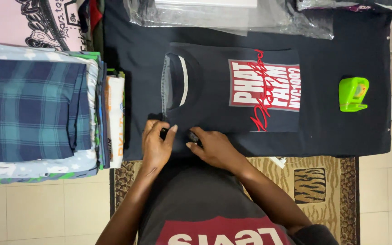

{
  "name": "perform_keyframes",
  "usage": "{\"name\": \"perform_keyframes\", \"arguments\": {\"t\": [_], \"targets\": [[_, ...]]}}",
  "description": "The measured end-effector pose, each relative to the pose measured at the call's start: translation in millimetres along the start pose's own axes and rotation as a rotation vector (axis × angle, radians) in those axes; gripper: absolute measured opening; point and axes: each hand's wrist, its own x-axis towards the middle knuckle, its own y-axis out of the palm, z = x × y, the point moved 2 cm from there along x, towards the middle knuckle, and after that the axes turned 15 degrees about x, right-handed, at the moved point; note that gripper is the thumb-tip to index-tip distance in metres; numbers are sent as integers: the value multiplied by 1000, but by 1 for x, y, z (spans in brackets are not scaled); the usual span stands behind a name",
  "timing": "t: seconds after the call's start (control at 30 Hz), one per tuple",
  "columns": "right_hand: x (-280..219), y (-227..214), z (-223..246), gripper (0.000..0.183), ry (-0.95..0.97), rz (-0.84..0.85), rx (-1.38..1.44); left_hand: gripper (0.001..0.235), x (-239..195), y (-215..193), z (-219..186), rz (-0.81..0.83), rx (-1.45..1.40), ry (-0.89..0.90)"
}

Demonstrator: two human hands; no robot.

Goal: Spraying scented spray onto folded garments and stacking them for final packaging.

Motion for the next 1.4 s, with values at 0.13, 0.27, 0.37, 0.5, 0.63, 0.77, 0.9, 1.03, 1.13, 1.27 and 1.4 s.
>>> {"name": "perform_keyframes", "arguments": {"t": [0.13, 0.27, 0.37, 0.5, 0.63, 0.77, 0.9, 1.03, 1.13, 1.27, 1.4], "targets": [[6, 13, -7, 45, -9, 11, -17, 17, 4, 0, 1, -102, -51, 93], [1, 4, -3, 47, 22, -3, 6, 18, 7, 1, 4, -11, -105, 3], [-7, -6, -14, 49, 26, -43, 79, 20, 7, 9, 8, 133, -172, -158], [-21, -22, -25, 49, 107, -124, 172, 41, 3, 11, 5, 117, -350, -133], [-33, -37, -37, 47, 284, -194, 226, 63, 1, 13, 12, 109, -386, -52], [-42, -46, -58, 40, 249, -253, 277, 65, 0, 12, 9, 106, -367, -33], [-54, -64, -59, 38, 272, -275, 276, 55, 4, 0, -5, 22, -90, -37], [-71, -83, -69, 38, 287, -326, 366, 44, 14, -9, -49, -286, 211, 331], [-83, -94, -89, 38, 298, -373, 526, 42, 28, 7, -95, -166, 181, 435], [-97, -110, -111, 36, 297, -414, 630, 44, 58, 50, -162, -53, 243, 669], [-110, -114, -144, 33, 321, -468, 654, 52, 67, 105, -208, -5, 277, 865]]}}
